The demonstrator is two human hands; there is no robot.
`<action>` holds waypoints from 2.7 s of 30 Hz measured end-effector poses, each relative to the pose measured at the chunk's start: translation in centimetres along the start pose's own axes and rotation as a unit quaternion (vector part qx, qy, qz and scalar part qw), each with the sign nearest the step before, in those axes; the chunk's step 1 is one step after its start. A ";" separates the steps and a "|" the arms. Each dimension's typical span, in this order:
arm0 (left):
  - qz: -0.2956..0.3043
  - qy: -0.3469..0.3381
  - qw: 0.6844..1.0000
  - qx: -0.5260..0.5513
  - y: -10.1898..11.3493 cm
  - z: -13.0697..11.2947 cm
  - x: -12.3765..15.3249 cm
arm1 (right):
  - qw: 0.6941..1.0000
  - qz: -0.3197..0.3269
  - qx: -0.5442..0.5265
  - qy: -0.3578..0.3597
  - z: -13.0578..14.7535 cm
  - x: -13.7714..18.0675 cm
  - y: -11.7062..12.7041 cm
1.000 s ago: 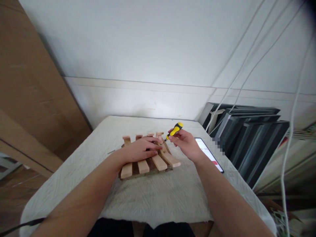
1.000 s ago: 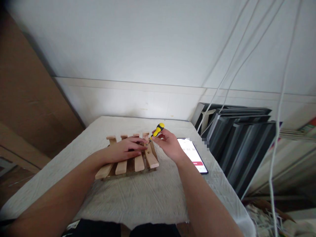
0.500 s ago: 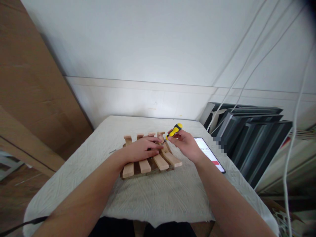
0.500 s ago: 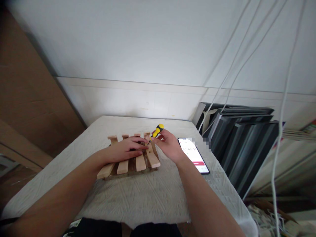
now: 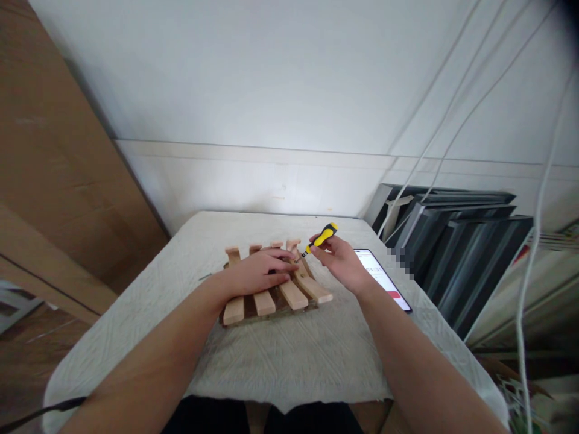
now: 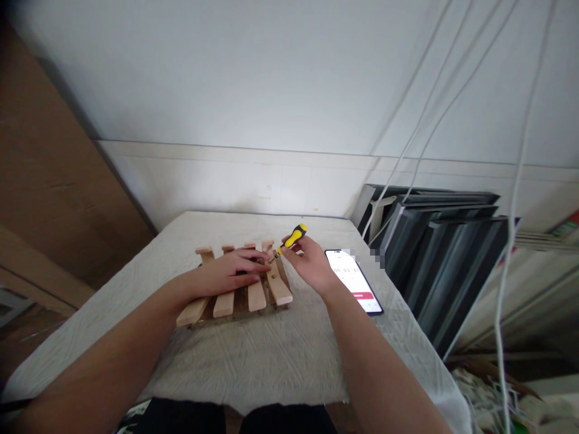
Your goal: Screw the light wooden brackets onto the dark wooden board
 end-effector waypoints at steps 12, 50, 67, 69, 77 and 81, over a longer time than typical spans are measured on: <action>-0.002 0.000 1.000 -0.008 0.1 -0.4 -0.2 | 1.000 0.019 -0.005 0.018 1.5 0.8 -0.6; 0.010 0.000 1.000 0.005 0.3 -0.5 0.0 | 0.999 -0.026 -0.018 0.018 1.5 0.8 -0.4; 0.010 -0.007 1.000 0.006 0.3 -0.3 -0.1 | 0.994 0.028 -0.103 -0.014 1.6 0.6 -0.8; 0.011 -0.004 1.000 0.005 0.3 -0.3 -0.2 | 1.000 -0.022 -0.017 -0.011 1.2 0.4 -0.5; -0.002 -0.006 1.000 0.009 0.5 -0.8 -0.1 | 0.998 -0.055 0.006 -0.010 1.0 0.7 -0.5; -0.004 -0.014 1.000 0.007 0.3 -0.6 0.0 | 0.999 -0.007 -0.044 -0.011 1.4 0.9 -0.6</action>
Point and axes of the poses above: each hand's wrist, its own x-axis away from the middle knuckle, its own y-axis out of the back of the hand, z = x × y, the point moved 3 cm from there along -x, towards the middle knuckle, and after that the axes turned 2 degrees about -x, right-handed, at the moved point
